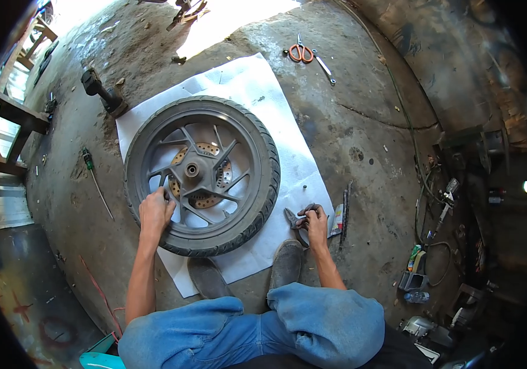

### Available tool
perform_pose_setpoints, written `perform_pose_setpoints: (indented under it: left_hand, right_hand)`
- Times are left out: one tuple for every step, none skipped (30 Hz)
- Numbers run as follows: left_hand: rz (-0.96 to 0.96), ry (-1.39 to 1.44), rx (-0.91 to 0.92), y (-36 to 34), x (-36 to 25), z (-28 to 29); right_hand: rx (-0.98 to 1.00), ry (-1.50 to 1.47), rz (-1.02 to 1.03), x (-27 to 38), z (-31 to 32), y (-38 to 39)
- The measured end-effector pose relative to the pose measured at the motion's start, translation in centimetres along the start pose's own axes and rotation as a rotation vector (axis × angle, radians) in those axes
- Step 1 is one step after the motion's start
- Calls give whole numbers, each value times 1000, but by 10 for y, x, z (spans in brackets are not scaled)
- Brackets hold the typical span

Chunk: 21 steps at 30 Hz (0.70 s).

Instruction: Repairing a motorcycle tire by prying the tire from the rim with a lever.

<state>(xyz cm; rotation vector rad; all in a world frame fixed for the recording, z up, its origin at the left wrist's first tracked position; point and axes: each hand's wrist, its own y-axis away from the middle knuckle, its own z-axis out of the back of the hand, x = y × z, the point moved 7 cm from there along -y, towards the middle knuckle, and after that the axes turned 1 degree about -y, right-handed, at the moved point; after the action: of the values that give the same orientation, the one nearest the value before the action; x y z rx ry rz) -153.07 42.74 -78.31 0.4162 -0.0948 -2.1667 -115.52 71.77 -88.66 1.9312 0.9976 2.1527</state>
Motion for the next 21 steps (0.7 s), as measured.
perform_pose_setpoints:
  left_hand:
    - [-10,9,5,6,-23,9]
    - [-70,206,-44,18,-52,30]
    - [-132,414,-89,28,-78,38]
    - [-299,493,-53,39,-104,33]
    - [-468,576,-15,52,-130,28]
    - [-529,591,42,64,-150,21]
    - [-591,604,98,75,-168,17]
    - [-660,556,69,82,-183,12]
    - [-728,508,39,88,-194,4]
    - [-711,452,49,92,-197,-7]
    - [-706,447,45,94,-193,-16]
    - [-698,479,33,94,-188,-25]
    - [-698,518,23,95,-188,-30]
    - [-676,537,69,96,-189,-31]
    - [-679,539,69,96,-189,-29]
    - [-650,600,63,96,-182,-24]
    - [-620,660,56,96,-174,-21]
    - [-568,615,16,93,-156,-24]
    - [-492,570,-72,90,-136,-16]
    - [-420,531,-159,85,-118,-9]
    - [-288,509,-237,80,-95,-2]
  right_hand:
    - [99,-97,-38,-1,-2,4]
    - [216,-207,-85,-2,-15,10]
    - [217,-205,-88,1,-20,15]
    - [342,-210,-126,2,-39,25]
    - [462,-212,-161,6,-56,35]
    - [531,-154,-237,10,-73,49]
    - [602,-97,-308,16,-91,62]
    - [715,-133,-355,23,-107,73]
    - [723,-172,-408,18,-116,80]
    - [694,-190,-441,17,-123,87]
    - [671,-208,-476,20,-132,95]
    - [661,-197,-489,28,-139,101]
    - [659,-195,-485,22,-134,96]
    - [687,-116,-469,13,-128,90]
    - [715,-36,-453,4,-121,85]
    - [699,-29,-436,10,-118,83]
    - [615,4,-428,10,-110,75]
    - [522,61,-399,14,-99,63]
    - [436,115,-368,20,-89,52]
    - [349,130,-279,27,-73,36]
    - [262,145,-189,30,-56,19]
